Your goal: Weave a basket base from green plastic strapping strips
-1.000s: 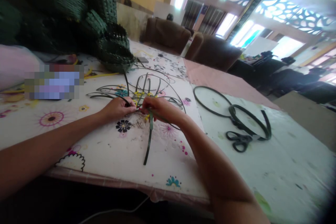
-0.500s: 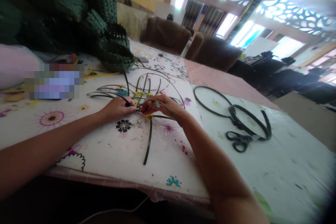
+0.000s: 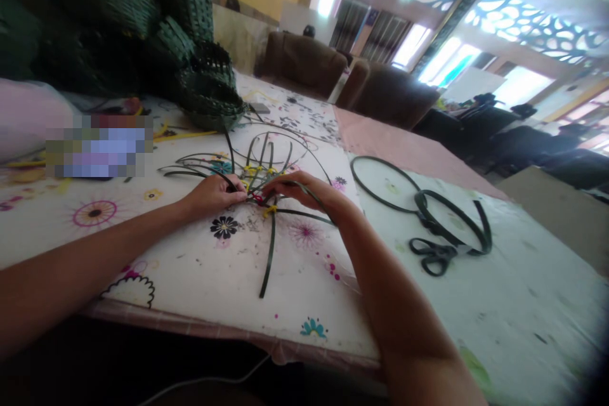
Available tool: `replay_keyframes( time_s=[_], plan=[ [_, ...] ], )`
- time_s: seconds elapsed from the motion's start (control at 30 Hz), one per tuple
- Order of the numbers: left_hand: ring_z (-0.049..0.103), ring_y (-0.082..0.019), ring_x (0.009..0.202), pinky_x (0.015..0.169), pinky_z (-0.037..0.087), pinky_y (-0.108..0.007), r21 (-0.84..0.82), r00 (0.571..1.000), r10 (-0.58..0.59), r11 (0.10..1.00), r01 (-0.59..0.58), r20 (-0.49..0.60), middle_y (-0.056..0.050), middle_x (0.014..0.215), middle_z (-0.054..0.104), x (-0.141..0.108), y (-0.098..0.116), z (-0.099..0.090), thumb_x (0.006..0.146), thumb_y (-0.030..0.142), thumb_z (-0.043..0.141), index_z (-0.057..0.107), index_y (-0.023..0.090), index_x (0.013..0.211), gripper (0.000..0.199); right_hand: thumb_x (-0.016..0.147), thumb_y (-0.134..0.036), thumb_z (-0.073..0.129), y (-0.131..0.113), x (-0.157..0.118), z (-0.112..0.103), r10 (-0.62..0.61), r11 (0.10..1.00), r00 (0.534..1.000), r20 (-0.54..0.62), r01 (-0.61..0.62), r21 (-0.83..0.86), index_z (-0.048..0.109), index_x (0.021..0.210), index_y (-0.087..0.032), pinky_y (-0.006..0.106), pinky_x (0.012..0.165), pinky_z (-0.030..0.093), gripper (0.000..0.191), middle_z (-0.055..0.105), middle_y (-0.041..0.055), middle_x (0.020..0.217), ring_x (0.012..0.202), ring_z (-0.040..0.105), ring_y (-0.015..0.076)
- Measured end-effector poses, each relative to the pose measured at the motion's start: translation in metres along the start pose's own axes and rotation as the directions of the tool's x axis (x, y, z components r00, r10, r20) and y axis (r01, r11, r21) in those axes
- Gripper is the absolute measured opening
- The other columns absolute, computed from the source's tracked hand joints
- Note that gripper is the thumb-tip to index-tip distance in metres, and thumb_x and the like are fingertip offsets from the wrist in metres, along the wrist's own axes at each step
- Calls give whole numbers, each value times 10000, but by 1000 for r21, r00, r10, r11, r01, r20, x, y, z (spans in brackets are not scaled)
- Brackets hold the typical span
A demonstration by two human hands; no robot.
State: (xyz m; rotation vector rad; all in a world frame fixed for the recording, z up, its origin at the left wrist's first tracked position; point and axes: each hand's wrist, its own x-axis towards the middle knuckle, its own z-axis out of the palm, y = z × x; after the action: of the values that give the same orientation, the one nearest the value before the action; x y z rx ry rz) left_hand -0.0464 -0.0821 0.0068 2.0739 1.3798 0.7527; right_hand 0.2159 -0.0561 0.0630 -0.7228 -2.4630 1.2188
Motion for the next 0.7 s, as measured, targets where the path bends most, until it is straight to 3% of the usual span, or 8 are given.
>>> replay_keyframes(
  time_s=[0.13,0.37,0.5,0.7],
  plan=[
    [645,-233,832,771,445,-335,3,1000,9,1000,-9,9,-37,839,716,0,0,0,810,493,613,715,197,798,313,1042,-296,520,8,3,7,85,981,994,-68,-72,178,720,1272,-191,366,936,597,323,781,51,1030,870,749,151],
    [640,-235,822,757,450,-332,2,1000,25,1000,-25,13,-40,824,709,1,-3,0,807,499,622,712,195,794,317,1001,-300,581,24,19,22,139,970,946,-292,-71,233,763,973,-157,311,883,587,233,782,84,962,880,714,162],
    [640,-236,826,771,450,-337,10,1000,13,1000,-13,3,-41,830,709,1,-3,0,804,503,618,709,190,793,326,1035,-456,522,19,19,26,150,982,952,-267,-113,150,782,931,-157,316,886,562,409,783,96,910,919,693,195],
    [649,-239,852,784,455,-333,16,1000,17,1000,-17,18,-40,851,719,1,-3,1,814,511,605,715,190,803,339,975,-738,449,14,15,22,45,992,983,-179,-24,123,811,882,-161,326,866,539,688,757,85,867,854,668,204]
  ],
)
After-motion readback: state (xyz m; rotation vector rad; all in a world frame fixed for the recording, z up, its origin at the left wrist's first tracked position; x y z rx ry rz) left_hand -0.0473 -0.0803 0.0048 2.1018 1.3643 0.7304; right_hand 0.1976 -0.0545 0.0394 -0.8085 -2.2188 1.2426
